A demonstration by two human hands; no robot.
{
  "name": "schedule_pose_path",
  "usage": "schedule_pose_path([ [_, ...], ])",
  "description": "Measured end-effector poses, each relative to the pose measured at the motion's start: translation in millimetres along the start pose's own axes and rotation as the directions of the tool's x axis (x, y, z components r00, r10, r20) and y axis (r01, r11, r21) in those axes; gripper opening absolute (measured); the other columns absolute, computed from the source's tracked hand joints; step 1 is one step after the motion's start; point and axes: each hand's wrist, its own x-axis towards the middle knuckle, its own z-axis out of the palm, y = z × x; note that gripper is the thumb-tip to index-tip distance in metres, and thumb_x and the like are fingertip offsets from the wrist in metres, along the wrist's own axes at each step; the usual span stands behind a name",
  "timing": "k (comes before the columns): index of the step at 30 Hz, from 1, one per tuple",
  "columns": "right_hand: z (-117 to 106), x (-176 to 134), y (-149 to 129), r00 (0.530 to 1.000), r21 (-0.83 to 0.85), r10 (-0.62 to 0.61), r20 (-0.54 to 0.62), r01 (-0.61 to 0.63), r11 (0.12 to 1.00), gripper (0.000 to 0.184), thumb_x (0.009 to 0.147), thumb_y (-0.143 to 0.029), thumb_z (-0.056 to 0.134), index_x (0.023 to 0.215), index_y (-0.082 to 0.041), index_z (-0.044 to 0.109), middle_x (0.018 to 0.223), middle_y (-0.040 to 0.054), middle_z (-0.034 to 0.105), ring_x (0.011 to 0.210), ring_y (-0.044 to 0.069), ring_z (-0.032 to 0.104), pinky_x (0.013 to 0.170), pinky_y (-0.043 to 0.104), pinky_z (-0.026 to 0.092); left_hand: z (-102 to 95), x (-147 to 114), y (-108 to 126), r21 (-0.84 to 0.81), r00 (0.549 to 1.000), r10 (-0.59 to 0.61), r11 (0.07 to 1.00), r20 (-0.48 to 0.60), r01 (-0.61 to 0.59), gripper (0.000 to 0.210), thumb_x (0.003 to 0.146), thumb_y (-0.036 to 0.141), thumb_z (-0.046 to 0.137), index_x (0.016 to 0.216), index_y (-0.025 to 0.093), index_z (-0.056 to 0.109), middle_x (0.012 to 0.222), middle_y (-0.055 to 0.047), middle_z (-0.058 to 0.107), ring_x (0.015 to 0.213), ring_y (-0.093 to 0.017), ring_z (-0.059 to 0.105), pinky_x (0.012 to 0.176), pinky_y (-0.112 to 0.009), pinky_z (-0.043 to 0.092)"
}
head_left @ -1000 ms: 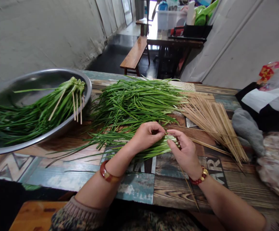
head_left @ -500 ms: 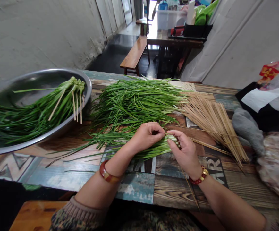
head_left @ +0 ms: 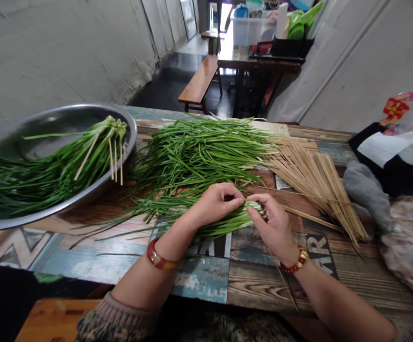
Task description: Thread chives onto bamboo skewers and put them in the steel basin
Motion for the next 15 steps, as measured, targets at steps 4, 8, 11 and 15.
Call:
schedule_pose_path([
  [4, -0.6, 1.7, -3.7, 0.999, -0.035, -0.041, -0.003, 0.041, 0.999, 0.015, 0.086, -0.025, 0.054, 0.100, -0.023, 0.060, 0.092, 0.0042, 0.065, 0.084, 0.019, 0.062, 0.076, 0.032, 0.050, 1.5, 0.8, -1.9, -0.035, 1.000, -0.014, 0.999, 0.014, 0.015, 0.010, 0.075, 0.016, 0.061, 0.070, 0.011, 0.069, 0.070, -0.003, 0.065, 0.067, -0.011, 0.057, 0.066, -0.021, 0.043],
  [8, -0.1, 2.4, -5.1, 0.998, -0.022, -0.060, -0.004, 0.060, 0.998, 0.014, 0.088, -0.025, 0.053, 0.100, -0.023, 0.060, 0.094, 0.0046, 0.065, 0.088, 0.019, 0.062, 0.080, 0.034, 0.050, 3.7, 1.3, -3.9, -0.101, 0.998, -0.046, 0.994, 0.040, 0.050, 0.010, 0.074, 0.017, 0.062, 0.068, 0.011, 0.067, 0.066, -0.001, 0.063, 0.064, -0.010, 0.054, 0.063, -0.020, 0.042],
  [11, 0.7, 3.1, -2.4, 1.000, 0.049, -0.016, 0.005, 0.016, 0.999, 0.023, 0.086, -0.029, 0.057, 0.108, -0.023, 0.059, 0.101, 0.0056, 0.066, 0.092, 0.020, 0.063, 0.081, 0.035, 0.051, 2.0, 0.5, -1.6, -0.133, 0.995, -0.085, 0.987, 0.043, 0.090, 0.012, 0.075, 0.021, 0.062, 0.070, 0.010, 0.065, 0.066, -0.001, 0.061, 0.063, -0.009, 0.051, 0.061, -0.020, 0.040],
  [15, -2.1, 6.0, 0.9, 0.994, 0.307, 0.109, 0.029, -0.113, 0.945, 0.032, 0.090, -0.038, 0.053, 0.117, -0.021, 0.055, 0.099, 0.0061, 0.066, 0.078, 0.017, 0.064, 0.068, 0.030, 0.054, -5.6, -0.9, 2.8, -0.131, 0.990, -0.142, 0.981, -0.013, 0.139, 0.017, 0.075, 0.027, 0.062, 0.069, 0.010, 0.063, 0.064, 0.000, 0.056, 0.060, -0.008, 0.045, 0.056, -0.019, 0.035],
])
